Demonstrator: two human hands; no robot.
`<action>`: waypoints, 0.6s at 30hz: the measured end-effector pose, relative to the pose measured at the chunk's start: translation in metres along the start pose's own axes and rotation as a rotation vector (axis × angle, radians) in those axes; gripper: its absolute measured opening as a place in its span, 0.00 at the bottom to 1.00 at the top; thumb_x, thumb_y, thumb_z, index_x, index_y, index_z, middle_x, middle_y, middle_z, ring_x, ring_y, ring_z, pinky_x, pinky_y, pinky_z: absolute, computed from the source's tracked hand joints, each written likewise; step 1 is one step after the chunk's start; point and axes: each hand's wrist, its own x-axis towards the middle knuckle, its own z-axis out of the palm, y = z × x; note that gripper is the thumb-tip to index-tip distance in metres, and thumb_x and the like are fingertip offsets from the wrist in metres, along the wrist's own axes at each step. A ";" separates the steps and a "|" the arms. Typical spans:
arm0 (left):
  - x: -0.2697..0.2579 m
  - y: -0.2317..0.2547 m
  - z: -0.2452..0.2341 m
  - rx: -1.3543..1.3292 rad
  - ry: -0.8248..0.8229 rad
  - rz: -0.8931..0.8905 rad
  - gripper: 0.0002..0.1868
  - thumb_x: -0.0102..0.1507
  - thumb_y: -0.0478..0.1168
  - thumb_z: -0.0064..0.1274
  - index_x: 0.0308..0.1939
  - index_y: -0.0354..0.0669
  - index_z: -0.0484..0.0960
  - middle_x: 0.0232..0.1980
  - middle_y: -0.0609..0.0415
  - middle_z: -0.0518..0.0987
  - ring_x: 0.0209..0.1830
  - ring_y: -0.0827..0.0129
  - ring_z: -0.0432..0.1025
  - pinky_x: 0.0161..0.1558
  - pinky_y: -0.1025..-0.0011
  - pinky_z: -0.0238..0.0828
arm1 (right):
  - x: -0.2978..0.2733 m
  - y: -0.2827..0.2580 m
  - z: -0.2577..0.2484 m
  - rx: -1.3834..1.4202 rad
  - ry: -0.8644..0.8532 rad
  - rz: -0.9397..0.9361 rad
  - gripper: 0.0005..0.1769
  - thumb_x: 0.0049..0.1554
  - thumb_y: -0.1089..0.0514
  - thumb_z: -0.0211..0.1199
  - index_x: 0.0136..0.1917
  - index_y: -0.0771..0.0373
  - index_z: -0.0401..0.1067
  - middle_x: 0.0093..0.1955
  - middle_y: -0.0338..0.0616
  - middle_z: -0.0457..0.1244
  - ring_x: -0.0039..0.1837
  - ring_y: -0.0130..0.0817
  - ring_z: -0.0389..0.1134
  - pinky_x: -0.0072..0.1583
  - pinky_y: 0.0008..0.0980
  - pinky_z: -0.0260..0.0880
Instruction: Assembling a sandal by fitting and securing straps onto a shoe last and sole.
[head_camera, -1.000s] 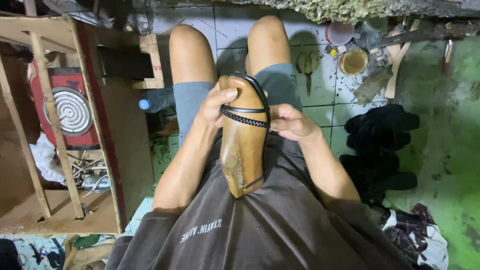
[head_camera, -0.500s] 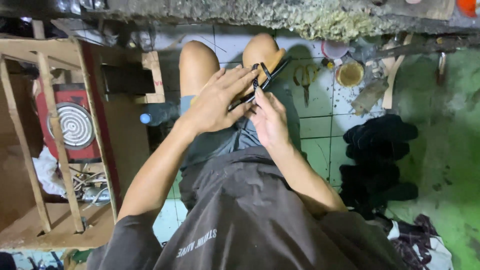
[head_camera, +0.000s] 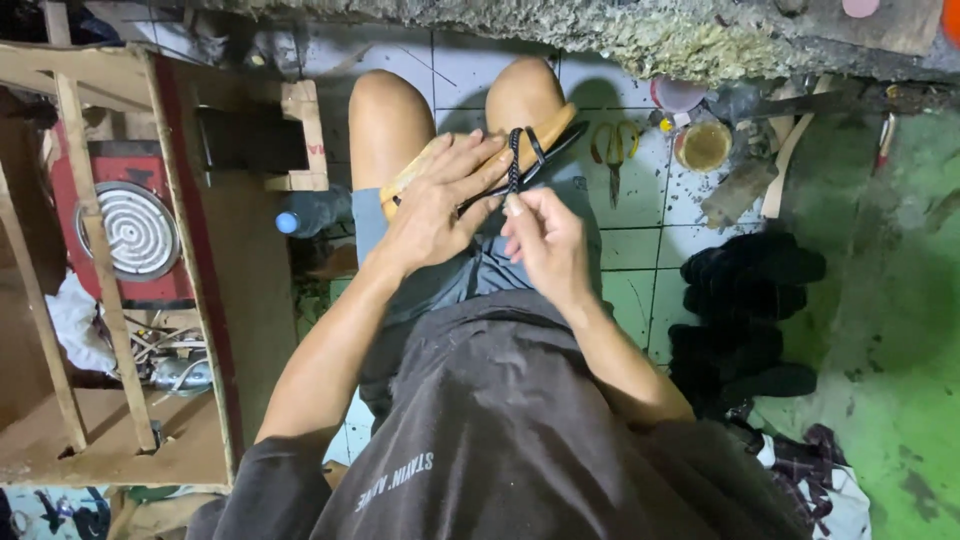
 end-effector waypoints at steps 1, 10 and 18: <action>0.003 0.002 -0.003 0.001 -0.002 0.002 0.25 0.65 0.39 0.58 0.67 0.50 0.76 0.70 0.49 0.73 0.74 0.48 0.62 0.75 0.52 0.45 | 0.003 -0.002 0.002 0.001 0.003 -0.001 0.13 0.66 0.57 0.55 0.46 0.70 0.71 0.34 0.52 0.66 0.31 0.37 0.71 0.30 0.29 0.73; 0.003 0.007 -0.005 -0.111 0.050 -0.081 0.25 0.60 0.39 0.64 0.60 0.48 0.78 0.65 0.51 0.77 0.71 0.52 0.65 0.75 0.53 0.48 | -0.005 0.006 0.005 -0.231 0.083 -0.214 0.09 0.64 0.62 0.59 0.40 0.63 0.72 0.26 0.45 0.62 0.29 0.35 0.68 0.31 0.29 0.63; 0.005 0.007 -0.002 -0.129 0.067 -0.076 0.20 0.60 0.39 0.64 0.56 0.44 0.81 0.64 0.49 0.78 0.71 0.52 0.65 0.74 0.54 0.48 | -0.008 0.015 -0.005 -0.163 0.066 -0.181 0.08 0.64 0.63 0.58 0.42 0.66 0.72 0.27 0.44 0.63 0.28 0.30 0.67 0.31 0.26 0.64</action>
